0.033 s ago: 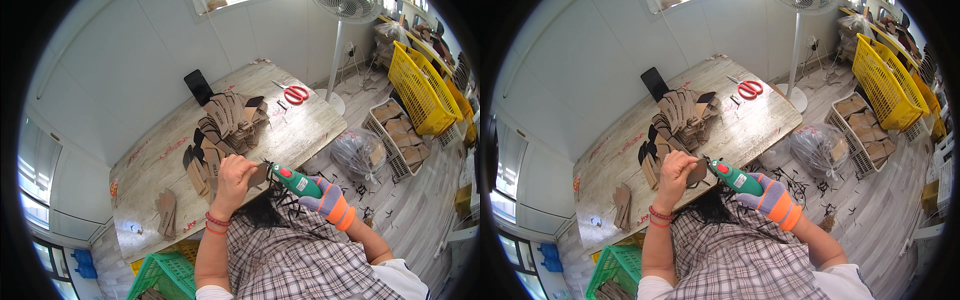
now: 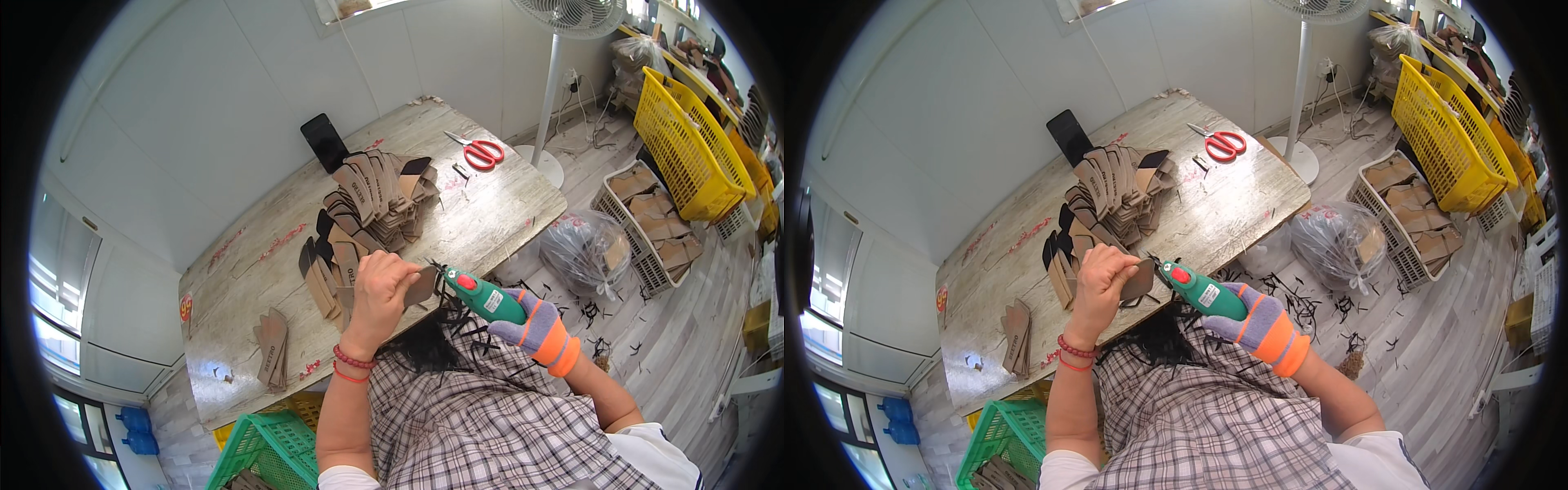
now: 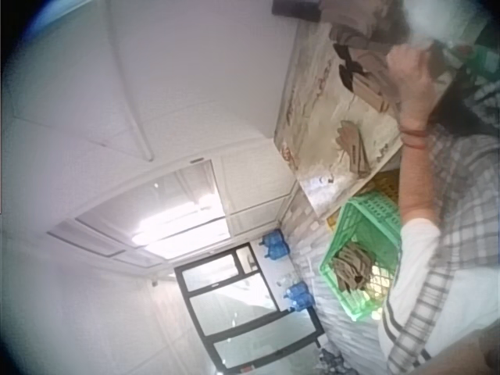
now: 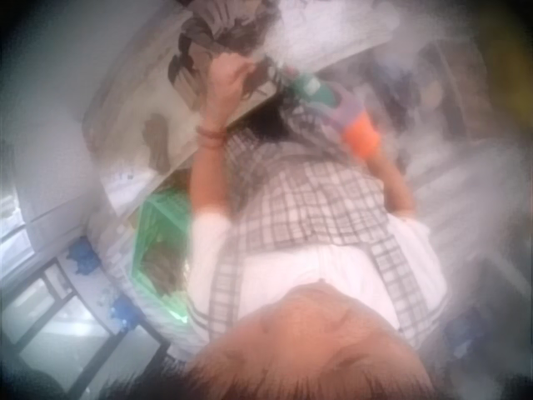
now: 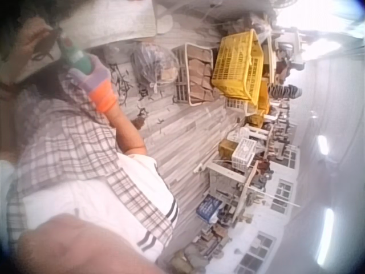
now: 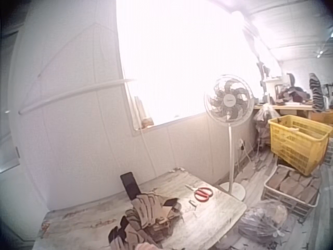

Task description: The person uses a rotary tool to trim the edges of small cardboard pieces labeled 'BEETRO' at a workbench. They handle each piece one at a time, rotating it while trimming, and place finished pieces into a green crate below.

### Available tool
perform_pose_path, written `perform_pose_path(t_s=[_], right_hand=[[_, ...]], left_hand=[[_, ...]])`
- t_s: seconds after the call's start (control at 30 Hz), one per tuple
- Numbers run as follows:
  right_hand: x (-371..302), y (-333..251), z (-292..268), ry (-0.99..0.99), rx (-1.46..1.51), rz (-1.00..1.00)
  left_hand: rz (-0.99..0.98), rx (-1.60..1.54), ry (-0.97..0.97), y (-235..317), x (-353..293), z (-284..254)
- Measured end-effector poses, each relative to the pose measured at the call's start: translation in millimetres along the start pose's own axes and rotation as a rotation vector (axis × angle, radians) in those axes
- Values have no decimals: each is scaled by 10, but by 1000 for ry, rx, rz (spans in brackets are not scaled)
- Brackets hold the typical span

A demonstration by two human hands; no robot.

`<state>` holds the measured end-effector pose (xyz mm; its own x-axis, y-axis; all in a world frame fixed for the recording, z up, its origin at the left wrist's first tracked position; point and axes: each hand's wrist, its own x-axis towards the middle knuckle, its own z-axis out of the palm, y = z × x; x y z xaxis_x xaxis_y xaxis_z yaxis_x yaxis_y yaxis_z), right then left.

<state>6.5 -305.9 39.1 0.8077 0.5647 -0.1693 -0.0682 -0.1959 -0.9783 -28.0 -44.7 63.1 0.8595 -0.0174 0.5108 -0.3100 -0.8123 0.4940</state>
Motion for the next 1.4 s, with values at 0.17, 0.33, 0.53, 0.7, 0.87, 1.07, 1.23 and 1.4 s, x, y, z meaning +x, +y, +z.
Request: perform_pose_path(t_s=[0.17, 0.33, 0.53, 0.7, 0.87, 1.07, 1.23, 1.4], right_hand=[[-7, 9, -6, -7, 12, -15], [-5, 5, -25, -13, -44, -41], [3, 14, -20, -20, -68, -60], [46, 71, 16, -34, -65, -51], [85, 63, 129, -65, -46, -52], [39, 114, 143, -22, -130, -39], [6, 177, 89, -2, -111, -7], [3, 188, 106, 21, -53, 35]], left_hand=[[113, 111, -51, 47, 109, -140], [151, 153, -80, 87, 190, -208], [197, 169, -79, 101, 225, -223], [152, 167, -125, 68, 186, -237], [67, 181, -147, 47, 71, -307], [-454, 5, 57, -460, -440, -850], [-989, 396, 265, -1765, -1639, -1302], [-771, 887, 304, -1737, -1333, -854]])
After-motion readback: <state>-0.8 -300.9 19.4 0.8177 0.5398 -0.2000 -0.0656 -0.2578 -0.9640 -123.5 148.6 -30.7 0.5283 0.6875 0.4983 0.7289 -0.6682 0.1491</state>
